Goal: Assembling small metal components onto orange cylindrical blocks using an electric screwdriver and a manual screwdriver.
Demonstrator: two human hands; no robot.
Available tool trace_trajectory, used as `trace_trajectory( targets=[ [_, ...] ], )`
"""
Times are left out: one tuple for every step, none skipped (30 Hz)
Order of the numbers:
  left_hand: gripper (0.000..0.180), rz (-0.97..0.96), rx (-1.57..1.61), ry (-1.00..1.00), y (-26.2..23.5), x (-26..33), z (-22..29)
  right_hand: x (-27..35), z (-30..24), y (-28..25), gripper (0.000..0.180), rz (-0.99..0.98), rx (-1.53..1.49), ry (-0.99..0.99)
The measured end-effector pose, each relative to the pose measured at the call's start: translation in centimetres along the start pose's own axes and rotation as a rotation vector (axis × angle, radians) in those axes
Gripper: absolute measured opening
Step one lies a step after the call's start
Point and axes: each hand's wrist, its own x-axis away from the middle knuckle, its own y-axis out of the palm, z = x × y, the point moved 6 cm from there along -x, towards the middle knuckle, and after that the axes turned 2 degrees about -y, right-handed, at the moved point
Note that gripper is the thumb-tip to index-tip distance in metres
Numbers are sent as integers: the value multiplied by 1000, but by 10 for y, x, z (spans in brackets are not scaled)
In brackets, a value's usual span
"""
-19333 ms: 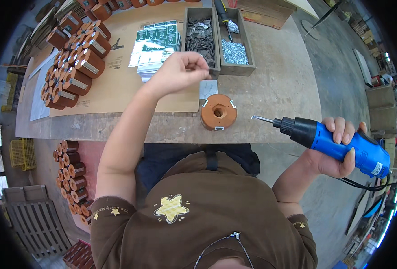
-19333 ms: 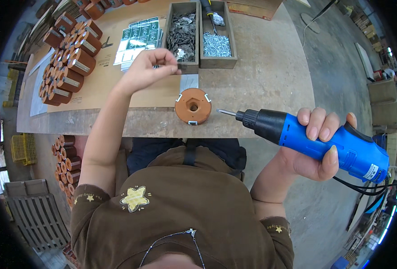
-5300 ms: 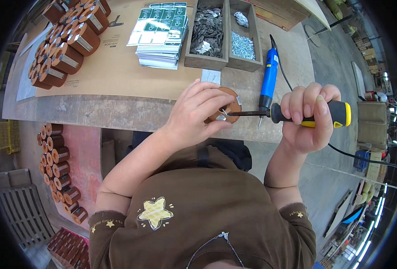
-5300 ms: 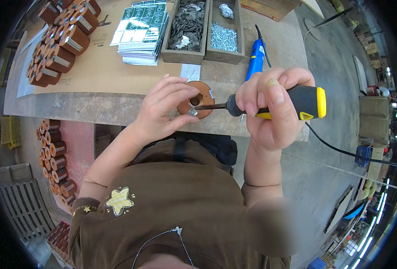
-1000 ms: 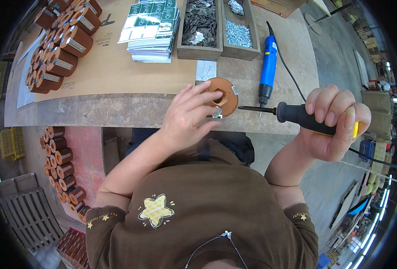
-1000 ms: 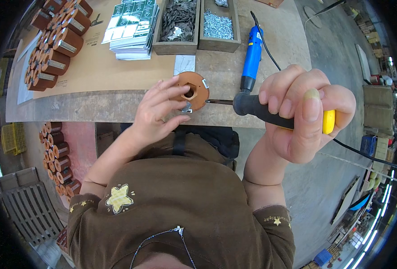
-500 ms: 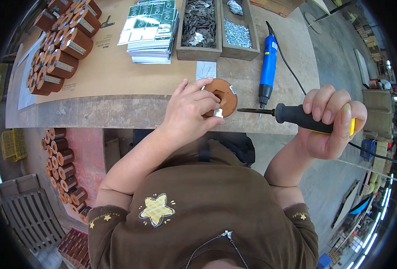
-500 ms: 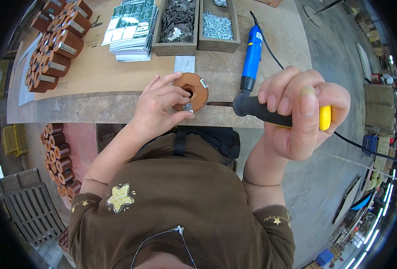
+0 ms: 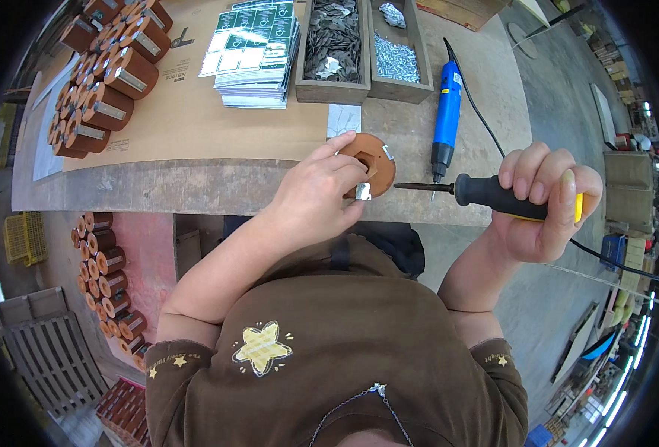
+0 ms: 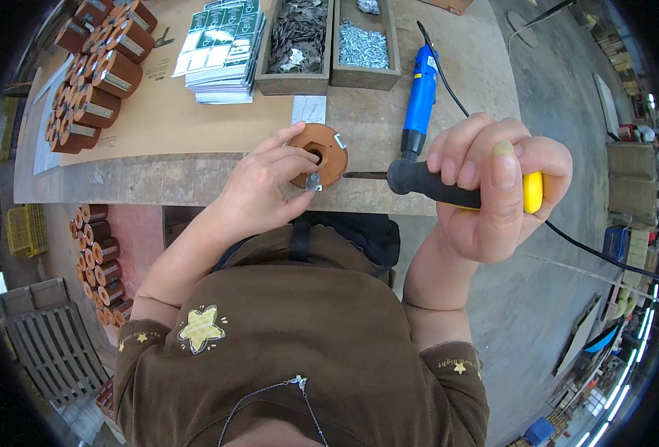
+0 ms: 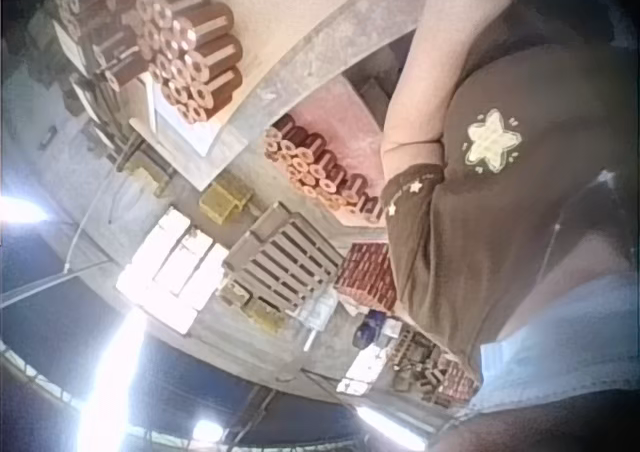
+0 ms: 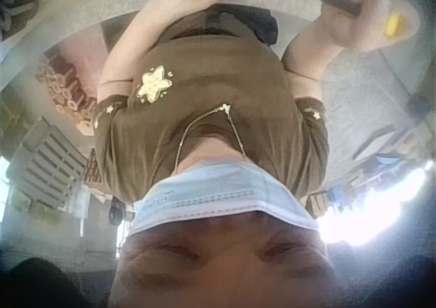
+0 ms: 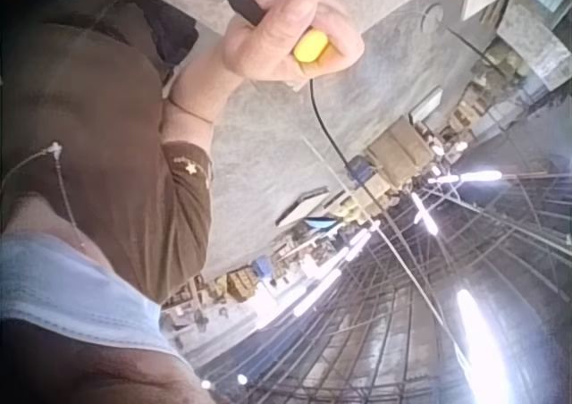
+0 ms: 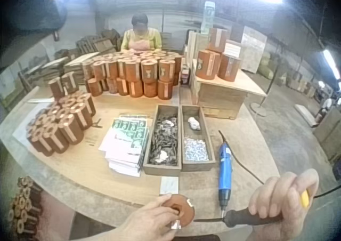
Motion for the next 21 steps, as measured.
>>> trace_trajectory(
  targets=[
    [22, -20, -24, -20, 2, -1, 1, 0, 0, 0, 4, 0, 2, -1],
    [22, -20, -23, -18, 1, -1, 2, 0, 1, 0, 4, 1, -5, -1],
    [21, -27, -29, -2, 0, -2, 3, 1, 1, 0, 4, 1, -10, -2],
    [20, -34, -34, 14, 0, -1, 4, 1, 1, -1, 4, 2, -8, -1],
    [20, -35, -32, 16, 1, -2, 4, 2, 1, -2, 4, 10, -11, 4],
    [19, -49, -60, 47, 2, -3, 5, 2, 1, -3, 4, 18, -14, 9],
    [17, -56, -94, 71, 2, -2, 6, 2, 3, -2, 4, 15, -20, 9],
    [17, -52, -97, 66, 2, -1, 6, 2, 4, -1, 4, 14, -25, 11],
    [18, -53, -116, 63, 2, -1, 8, 2, 5, -1, 4, 13, -31, 12],
    [18, -61, -131, 69, 3, -3, 9, 2, 5, -1, 4, 16, -29, 12],
    [18, -63, -130, 71, 4, -4, 9, 2, 5, -1, 4, 15, -26, 17],
    [19, -54, -113, 61, 4, -4, 7, 2, 6, -1, 5, 14, -23, 22],
    [20, -45, -98, 50, 5, -4, 5, 2, 6, 0, 5, 15, -24, 22],
    [20, -45, -98, 50, 5, -5, 5, 2, 7, 0, 5, 16, -30, 22],
    [21, -28, -117, 54, 5, -6, 6, 2, 8, 0, 5, 18, -36, 23],
    [22, -11, -136, 57, 5, -6, 6, 1, 8, 1, 5, 16, -37, 24],
    [22, -10, -136, 56, 6, -5, 5, 1, 9, 1, 5, 16, -35, 23],
    [20, -6, -109, 30, 6, -4, 4, 1, 9, 1, 5, 15, -32, 23],
    [19, -4, -81, 6, 6, -4, 2, 1, 9, 1, 5, 15, -32, 24],
    [19, -4, -82, 5, 6, -4, 2, 1, 9, 1, 5, 14, -32, 23],
    [19, -28, -81, 21, 6, -4, 3, 1, 10, 1, 5, 13, -31, 22]
  ],
)
